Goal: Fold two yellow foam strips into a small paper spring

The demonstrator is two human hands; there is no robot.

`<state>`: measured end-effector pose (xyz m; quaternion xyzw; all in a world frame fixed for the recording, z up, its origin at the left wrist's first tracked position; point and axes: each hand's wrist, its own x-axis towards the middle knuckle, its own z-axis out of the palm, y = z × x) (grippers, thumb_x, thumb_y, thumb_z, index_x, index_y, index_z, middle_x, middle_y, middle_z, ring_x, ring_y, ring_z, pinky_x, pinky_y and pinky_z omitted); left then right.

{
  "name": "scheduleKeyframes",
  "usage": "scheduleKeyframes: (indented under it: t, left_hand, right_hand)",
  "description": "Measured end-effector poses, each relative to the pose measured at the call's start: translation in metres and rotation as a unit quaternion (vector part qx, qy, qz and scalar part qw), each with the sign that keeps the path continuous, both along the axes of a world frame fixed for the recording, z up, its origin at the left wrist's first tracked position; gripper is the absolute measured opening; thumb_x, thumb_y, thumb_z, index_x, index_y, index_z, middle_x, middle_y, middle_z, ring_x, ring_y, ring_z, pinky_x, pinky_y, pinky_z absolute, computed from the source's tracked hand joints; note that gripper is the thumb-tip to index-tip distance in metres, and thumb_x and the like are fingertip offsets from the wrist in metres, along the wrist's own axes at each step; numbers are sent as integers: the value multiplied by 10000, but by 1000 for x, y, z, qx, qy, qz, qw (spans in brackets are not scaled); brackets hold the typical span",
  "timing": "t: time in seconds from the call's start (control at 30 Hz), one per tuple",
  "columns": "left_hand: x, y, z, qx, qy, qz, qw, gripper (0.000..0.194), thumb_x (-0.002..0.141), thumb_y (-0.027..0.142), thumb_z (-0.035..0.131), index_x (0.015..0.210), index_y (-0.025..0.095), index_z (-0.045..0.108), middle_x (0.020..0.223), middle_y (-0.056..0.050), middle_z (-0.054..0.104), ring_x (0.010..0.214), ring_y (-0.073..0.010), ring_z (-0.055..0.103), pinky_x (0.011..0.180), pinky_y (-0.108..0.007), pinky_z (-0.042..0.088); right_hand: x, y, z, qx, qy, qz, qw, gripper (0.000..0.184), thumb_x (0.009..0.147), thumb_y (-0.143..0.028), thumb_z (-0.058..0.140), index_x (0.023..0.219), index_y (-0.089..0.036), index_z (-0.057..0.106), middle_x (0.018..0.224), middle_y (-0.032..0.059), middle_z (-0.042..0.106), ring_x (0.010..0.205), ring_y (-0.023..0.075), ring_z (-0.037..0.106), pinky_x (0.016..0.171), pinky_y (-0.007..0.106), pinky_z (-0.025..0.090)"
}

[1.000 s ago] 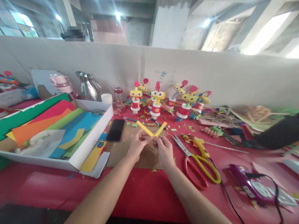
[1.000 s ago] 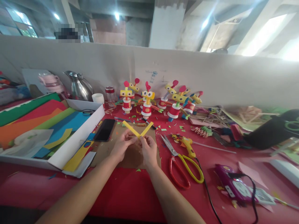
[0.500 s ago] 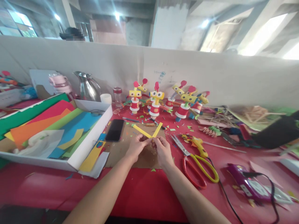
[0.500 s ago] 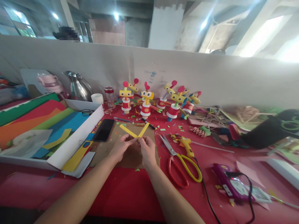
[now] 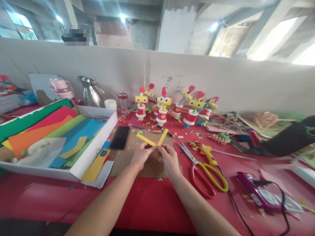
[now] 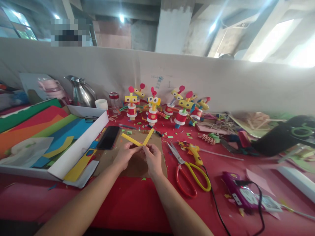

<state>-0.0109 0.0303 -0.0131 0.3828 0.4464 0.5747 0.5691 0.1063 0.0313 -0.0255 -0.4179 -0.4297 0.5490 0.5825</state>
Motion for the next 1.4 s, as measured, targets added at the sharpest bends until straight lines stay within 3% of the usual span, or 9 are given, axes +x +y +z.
scheduleKeyframes:
  t: [0.27,0.47,0.77,0.9,1.4]
  left_hand:
    - [0,1,2,1,-6,29,1000,317,536,298,824,803,163,718,718,-39,702,745,-189,630,760,-299,442]
    - [0,0,0,7,-19,-4,1000,356,551,333,820,845,154,726,738,-45,707,767,-193,635,774,-301,439]
    - [-3,4,-4,-14,-77,1,997,309,459,230,854,711,140,701,653,-14,679,640,-141,611,728,-291,451]
    - [-6,7,-4,-32,-109,-14,993,256,487,210,839,682,130,693,642,-19,675,625,-125,608,656,-254,448]
    - [-12,5,2,-33,-92,-37,995,290,530,194,836,763,132,675,737,-29,691,672,-133,651,634,-233,486]
  right_hand:
    - [-1,0,1,8,27,7,1000,152,716,-313,678,777,-175,656,640,-19,599,585,100,523,549,216,398]
    - [-1,0,4,-3,42,-9,999,144,698,-294,691,769,-170,670,615,-15,590,569,98,514,544,217,396]
    - [-1,3,8,-23,88,7,996,159,643,-294,726,732,-171,679,587,-15,612,535,91,518,539,217,394]
    - [-1,4,10,-38,102,18,994,158,615,-283,736,707,-170,676,579,-22,609,517,81,518,520,207,384]
    - [0,2,7,17,30,14,999,186,634,-265,701,794,-175,736,703,15,673,611,127,549,593,243,439]
